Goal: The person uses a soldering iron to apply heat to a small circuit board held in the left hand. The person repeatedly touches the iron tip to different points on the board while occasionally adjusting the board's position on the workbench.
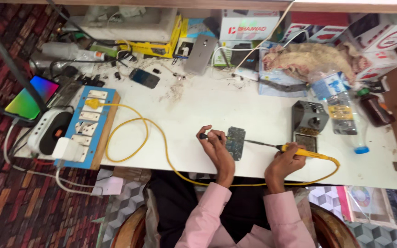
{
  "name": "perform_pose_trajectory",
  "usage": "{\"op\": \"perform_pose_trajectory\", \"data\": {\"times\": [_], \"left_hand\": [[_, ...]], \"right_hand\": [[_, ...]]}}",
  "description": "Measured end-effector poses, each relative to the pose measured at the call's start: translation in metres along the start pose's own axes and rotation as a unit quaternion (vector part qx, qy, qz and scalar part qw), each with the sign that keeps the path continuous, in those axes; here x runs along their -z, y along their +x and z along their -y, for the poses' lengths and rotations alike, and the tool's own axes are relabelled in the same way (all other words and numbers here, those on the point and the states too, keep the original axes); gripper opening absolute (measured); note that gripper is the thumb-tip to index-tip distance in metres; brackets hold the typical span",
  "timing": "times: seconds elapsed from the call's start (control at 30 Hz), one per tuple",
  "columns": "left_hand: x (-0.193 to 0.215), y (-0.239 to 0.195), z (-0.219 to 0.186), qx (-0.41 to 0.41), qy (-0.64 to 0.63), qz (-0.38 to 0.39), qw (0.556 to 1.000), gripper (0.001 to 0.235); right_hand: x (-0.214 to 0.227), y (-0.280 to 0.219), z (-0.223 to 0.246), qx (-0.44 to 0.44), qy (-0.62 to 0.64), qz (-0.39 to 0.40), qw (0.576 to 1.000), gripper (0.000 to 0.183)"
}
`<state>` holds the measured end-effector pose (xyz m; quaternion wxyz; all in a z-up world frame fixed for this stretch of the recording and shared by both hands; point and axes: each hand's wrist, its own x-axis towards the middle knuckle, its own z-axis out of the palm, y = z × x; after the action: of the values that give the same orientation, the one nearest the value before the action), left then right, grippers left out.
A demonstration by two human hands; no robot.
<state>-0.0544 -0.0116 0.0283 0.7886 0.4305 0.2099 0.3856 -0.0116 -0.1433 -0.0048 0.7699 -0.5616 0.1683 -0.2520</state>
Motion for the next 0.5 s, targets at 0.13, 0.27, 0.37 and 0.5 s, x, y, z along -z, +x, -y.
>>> {"op": "perform_pose_trajectory", "data": {"times": [0.13,0.27,0.37,0.5], "left_hand": [[-0.001,0.007,-0.001,-0.001,0.024,0.014,1.000,0.036],[-0.001,0.006,0.002,-0.001,0.035,0.009,0.999,0.033],[0.000,0.006,0.005,-0.001,0.036,-0.004,0.999,0.035],[0.003,0.004,0.009,-0.004,0.050,-0.002,0.999,0.040]], "right_hand": [[-0.004,0.001,0.000,0.014,0.002,0.013,1.000,0.018],[0.000,-0.002,0.003,0.010,-0.011,0.000,1.000,0.020],[-0.003,-0.004,0.007,0.021,-0.028,-0.005,0.999,0.020],[-0.005,-0.008,0.014,0.056,-0.071,0.012,0.996,0.023]]}}
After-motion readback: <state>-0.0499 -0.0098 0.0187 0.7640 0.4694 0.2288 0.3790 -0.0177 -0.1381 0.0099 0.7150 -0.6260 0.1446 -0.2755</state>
